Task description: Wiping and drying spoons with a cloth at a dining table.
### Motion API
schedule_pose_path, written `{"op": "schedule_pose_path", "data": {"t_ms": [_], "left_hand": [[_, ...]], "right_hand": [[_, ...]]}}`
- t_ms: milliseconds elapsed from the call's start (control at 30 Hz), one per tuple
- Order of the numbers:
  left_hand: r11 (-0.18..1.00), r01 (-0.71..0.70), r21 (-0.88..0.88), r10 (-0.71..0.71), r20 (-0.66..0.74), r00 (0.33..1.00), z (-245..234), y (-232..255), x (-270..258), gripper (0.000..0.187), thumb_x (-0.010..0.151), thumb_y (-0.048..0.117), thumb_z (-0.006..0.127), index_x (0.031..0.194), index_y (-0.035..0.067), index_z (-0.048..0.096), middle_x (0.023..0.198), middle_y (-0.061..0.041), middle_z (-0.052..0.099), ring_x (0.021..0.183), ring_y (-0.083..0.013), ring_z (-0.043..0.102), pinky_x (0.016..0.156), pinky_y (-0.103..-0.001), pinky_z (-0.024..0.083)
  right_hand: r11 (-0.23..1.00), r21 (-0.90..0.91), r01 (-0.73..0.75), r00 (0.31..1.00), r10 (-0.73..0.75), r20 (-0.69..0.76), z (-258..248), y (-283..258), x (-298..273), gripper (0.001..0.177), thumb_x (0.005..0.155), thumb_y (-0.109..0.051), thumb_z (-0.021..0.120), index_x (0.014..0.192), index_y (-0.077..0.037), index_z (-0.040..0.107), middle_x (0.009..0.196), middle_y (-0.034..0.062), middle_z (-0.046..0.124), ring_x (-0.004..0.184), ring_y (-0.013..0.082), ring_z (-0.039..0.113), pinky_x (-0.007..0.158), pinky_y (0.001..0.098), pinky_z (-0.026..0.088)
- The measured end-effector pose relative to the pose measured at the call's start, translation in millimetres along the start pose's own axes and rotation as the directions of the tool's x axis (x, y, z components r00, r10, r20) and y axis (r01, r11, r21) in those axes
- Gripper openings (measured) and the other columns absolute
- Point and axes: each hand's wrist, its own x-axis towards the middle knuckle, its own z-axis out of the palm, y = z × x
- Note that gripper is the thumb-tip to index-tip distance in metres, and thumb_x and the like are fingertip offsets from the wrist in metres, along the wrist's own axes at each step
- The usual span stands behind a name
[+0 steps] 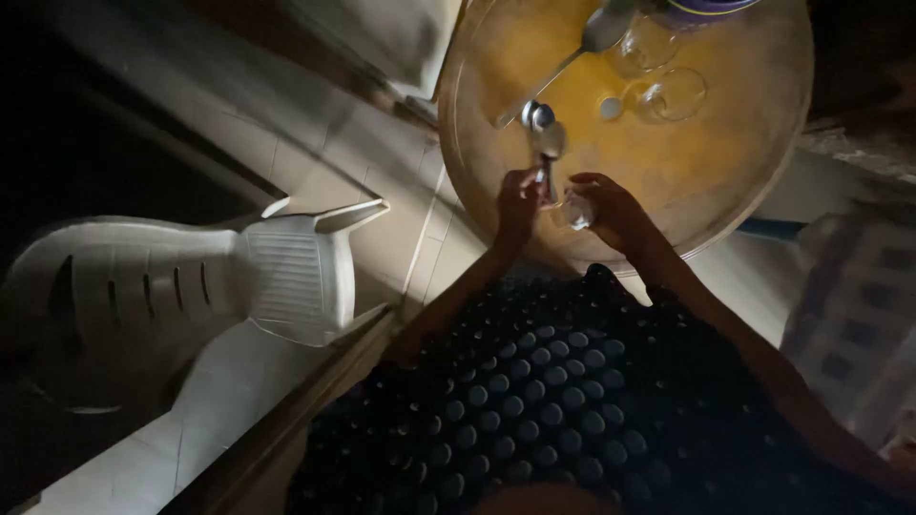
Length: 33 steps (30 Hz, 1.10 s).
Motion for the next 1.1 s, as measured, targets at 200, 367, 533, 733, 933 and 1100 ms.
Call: {"op": "schedule_pose_path", "data": {"t_ms": [200,367,533,733,933,1100], "left_hand": [[0.978,-0.157,0.139,0.119,0.246,0.962,59,119,-32,0.013,0.102,0.01,0.066,0.112,0.002,0.067,0.088,-0.004,0.066,0.063,-0.0091,0.06,0.053,-0.024,0.05],[0.96,-0.279,-0.015,0.265,0.367,0.892,102,170,-50,0.011,0.105,0.01,0.064,0.111,0.002,0.069,0.091,-0.004,0.065,0.065,-0.0075,0.061,0.056,-0.024,0.049],[0.942,-0.321,-0.102,0.331,0.456,0.826,152,168,-70,0.007,0.106,0.008,0.065,0.107,0.002,0.069,0.094,-0.004,0.062,0.063,-0.0063,0.056,0.055,-0.024,0.048],[0.909,-0.414,-0.051,0.359,0.6,0.714,208,173,-117,0.017,0.101,0.004,0.069,0.118,0.001,0.069,0.085,-0.005,0.067,0.068,-0.0111,0.061,0.061,-0.028,0.051],[0.827,-0.559,-0.066,0.417,0.738,0.53,257,177,-153,0.022,0.098,0.003,0.067,0.12,0.003,0.068,0.094,-0.008,0.072,0.081,-0.0146,0.07,0.075,-0.03,0.059],[0.869,-0.489,-0.08,0.32,0.844,0.431,289,185,-189,0.023,0.094,-0.001,0.067,0.117,0.0,0.069,0.094,-0.011,0.07,0.083,-0.0181,0.068,0.076,-0.032,0.057]], "right_hand": [[-0.452,0.887,-0.09,0.917,0.311,0.251,-30,18,-40,0.059,0.105,-0.015,0.065,0.156,0.0,0.041,0.141,0.0129,0.058,0.128,0.0218,0.058,0.116,0.0335,0.047],[-0.305,0.938,0.162,0.966,0.243,-0.087,-141,-61,-41,0.056,0.095,-0.012,0.064,0.147,0.0,0.049,0.139,0.0141,0.06,0.132,0.0264,0.059,0.122,0.0395,0.042],[-0.337,0.871,0.358,0.869,0.462,-0.179,-187,-107,-72,0.045,0.102,0.001,0.058,0.146,-0.003,0.053,0.138,0.0114,0.062,0.135,0.0239,0.057,0.127,0.0391,0.042],[0.166,0.924,0.343,0.663,0.655,-0.364,-198,-124,-134,0.03,0.103,0.002,0.058,0.133,-0.004,0.059,0.13,0.0121,0.066,0.121,0.0232,0.066,0.099,0.0354,0.054],[0.313,0.844,0.436,0.494,0.7,-0.515,-220,-135,-200,0.016,0.104,0.001,0.064,0.12,-0.002,0.063,0.112,0.0134,0.074,0.096,0.0203,0.069,0.078,0.0317,0.054],[0.215,0.822,0.528,0.417,0.777,-0.471,-235,-140,-249,0.017,0.101,-0.003,0.064,0.117,0.003,0.063,0.114,0.0165,0.072,0.107,0.0243,0.071,0.096,0.0363,0.056]]}}
